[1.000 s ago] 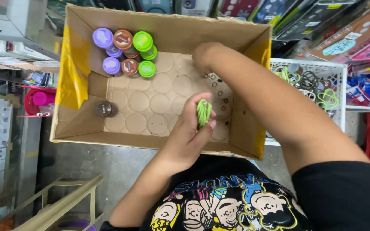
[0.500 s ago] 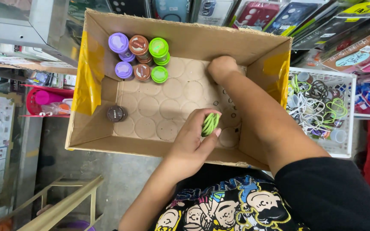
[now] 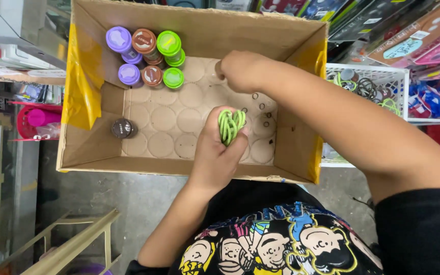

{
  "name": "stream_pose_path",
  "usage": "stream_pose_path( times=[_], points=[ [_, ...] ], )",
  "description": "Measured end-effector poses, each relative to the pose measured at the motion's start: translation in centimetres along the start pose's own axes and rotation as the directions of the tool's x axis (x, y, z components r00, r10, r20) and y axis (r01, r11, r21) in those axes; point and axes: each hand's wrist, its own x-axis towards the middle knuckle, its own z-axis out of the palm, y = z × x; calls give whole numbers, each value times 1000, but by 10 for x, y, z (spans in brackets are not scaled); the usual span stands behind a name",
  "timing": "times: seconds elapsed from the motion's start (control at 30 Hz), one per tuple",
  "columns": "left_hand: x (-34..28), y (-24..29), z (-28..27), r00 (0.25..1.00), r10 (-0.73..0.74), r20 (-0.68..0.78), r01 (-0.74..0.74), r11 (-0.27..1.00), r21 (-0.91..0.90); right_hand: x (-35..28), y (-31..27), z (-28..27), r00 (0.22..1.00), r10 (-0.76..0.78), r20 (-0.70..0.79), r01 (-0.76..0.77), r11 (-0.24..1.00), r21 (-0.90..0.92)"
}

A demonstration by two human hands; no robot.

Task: The person picks green elastic hair ties from a white basket and winds them around their fingers to form bundles. They place each finished bundle into a small clear plastic cup, screw a green lid onto filled cups, and set the cups into a cardboard box.

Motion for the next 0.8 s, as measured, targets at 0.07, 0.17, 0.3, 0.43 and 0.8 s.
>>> stream_pose_path(
  times=[0.07, 0.17, 0.3, 0.43, 0.8],
  points=[
    [0, 4, 7, 1000, 17, -14, -17, 1000, 5, -33, -8, -13, 991, -79, -111, 89, 991, 97],
    [-2, 8, 19, 999, 7, -45, -7, 1000, -10, -84, -7, -21, 876, -268, -401, 369, 907, 201],
    [-5, 13, 37, 996, 11, -90, -15, 999, -46, -155, -3, -21, 735, -169, -657, 529, 750, 399],
    [-8, 21, 63, 984, 150, -96, -144, 987, 65, -203, 7, 10, 773, 80, -629, 453, 624, 636],
    [-22, 17, 149, 930, 349, 114, -367, 870, 328, -284, 48, 70, 681, 378, -626, 436, 478, 763]
  ],
)
